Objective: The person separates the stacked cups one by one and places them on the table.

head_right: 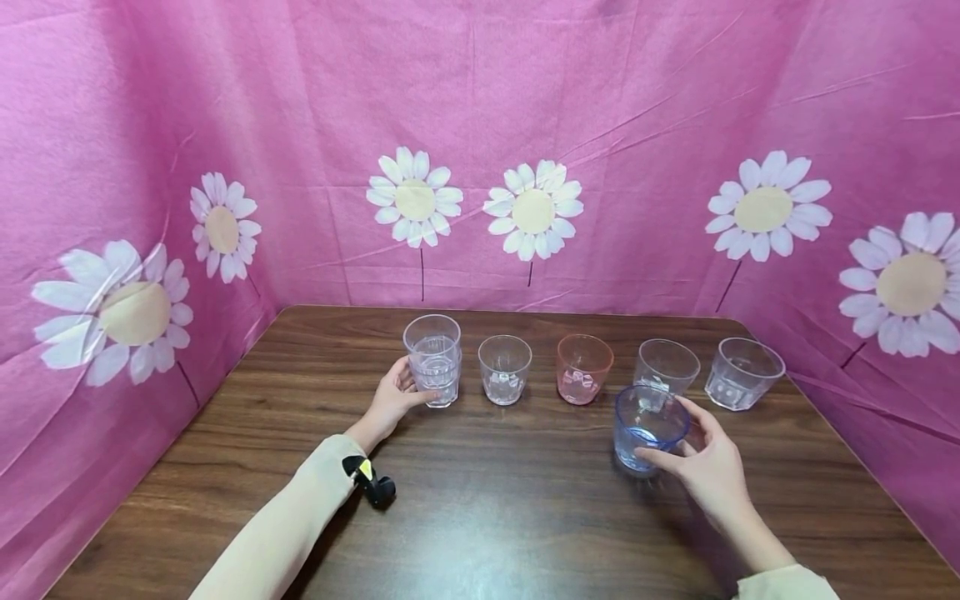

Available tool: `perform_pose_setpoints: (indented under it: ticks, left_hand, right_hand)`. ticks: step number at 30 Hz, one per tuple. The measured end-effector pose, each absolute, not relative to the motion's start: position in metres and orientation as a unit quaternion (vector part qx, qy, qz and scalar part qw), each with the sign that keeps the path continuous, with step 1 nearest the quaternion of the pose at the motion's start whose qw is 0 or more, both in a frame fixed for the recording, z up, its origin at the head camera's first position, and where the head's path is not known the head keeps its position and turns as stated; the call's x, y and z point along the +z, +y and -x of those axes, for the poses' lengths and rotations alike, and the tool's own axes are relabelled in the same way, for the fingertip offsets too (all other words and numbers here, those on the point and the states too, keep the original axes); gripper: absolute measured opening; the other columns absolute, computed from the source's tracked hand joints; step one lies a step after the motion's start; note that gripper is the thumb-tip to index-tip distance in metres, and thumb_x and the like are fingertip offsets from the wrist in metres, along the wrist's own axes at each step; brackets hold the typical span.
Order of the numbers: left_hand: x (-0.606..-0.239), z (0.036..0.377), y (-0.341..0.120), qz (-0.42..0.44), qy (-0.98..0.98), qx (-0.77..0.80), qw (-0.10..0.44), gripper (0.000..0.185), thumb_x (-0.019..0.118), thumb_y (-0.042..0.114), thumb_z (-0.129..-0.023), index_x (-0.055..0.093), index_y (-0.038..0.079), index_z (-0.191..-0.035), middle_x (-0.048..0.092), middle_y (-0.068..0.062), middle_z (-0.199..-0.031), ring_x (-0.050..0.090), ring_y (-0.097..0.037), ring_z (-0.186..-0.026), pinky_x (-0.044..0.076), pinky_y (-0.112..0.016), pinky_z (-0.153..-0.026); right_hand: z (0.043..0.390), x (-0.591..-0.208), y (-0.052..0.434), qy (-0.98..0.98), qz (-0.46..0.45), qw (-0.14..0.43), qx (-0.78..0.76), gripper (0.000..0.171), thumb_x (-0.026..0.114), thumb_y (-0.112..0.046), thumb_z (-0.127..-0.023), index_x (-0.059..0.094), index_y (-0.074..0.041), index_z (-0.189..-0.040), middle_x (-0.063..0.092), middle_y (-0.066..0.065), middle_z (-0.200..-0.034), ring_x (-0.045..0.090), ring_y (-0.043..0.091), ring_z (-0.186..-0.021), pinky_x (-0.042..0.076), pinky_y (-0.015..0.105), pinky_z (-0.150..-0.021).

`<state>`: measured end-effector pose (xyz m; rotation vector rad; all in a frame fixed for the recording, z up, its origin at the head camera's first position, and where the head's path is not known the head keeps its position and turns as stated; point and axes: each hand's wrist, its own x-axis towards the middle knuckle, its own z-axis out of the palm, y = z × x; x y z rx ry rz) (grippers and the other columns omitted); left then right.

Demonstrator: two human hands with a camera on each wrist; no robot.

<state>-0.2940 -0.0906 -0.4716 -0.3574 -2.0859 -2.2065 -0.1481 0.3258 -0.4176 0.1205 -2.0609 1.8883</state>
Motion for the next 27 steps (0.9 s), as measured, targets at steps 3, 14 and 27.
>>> perform_pose_setpoints:
  ticks: [3,14,27]
  left_hand:
    - [-0.471,0.294,-0.091,0.117,-0.680,-0.723,0.040,0.073,0.077,-0.014,-0.073,0.044,-0.008,-0.138,0.056,-0.026,-0.134,0.053,-0.035,-0.124,0.043,-0.044,-0.108]
    - [-0.470,0.294,-0.089,0.117,-0.677,-0.726,0.038,0.073,0.076,-0.015,-0.074,0.044,-0.007,-0.139,0.055,-0.026,-0.135,0.051,-0.035,-0.126,0.041,-0.044,-0.109]
    - [-0.469,0.293,-0.090,0.112,-0.678,-0.726,0.036,0.072,0.076,-0.015,-0.075,0.044,-0.008,-0.139,0.055,-0.026,-0.135,0.051,-0.036,-0.127,0.040,-0.044,-0.110]
  right_hand:
    - [0.147,-0.420,0.335,-0.700,-0.043,0.181,0.690,0.078,0.076,0.024,-0.069,0.054,-0.014,-0.133,0.065,-0.016,-0.119,0.062,-0.006,-0.104,0.049,0.010,-0.084]
    - [0.140,-0.425,0.365,-0.708,0.026,0.199,0.678,0.078,0.078,0.019,-0.071,0.055,-0.028,-0.128,0.066,-0.023,-0.110,0.060,-0.014,-0.097,0.047,0.004,-0.078]
    - [0.134,-0.430,0.380,-0.730,0.055,0.181,0.657,0.069,0.077,0.015,-0.074,0.055,-0.029,-0.122,0.064,-0.029,-0.106,0.057,-0.017,-0.094,0.042,0.000,-0.076]
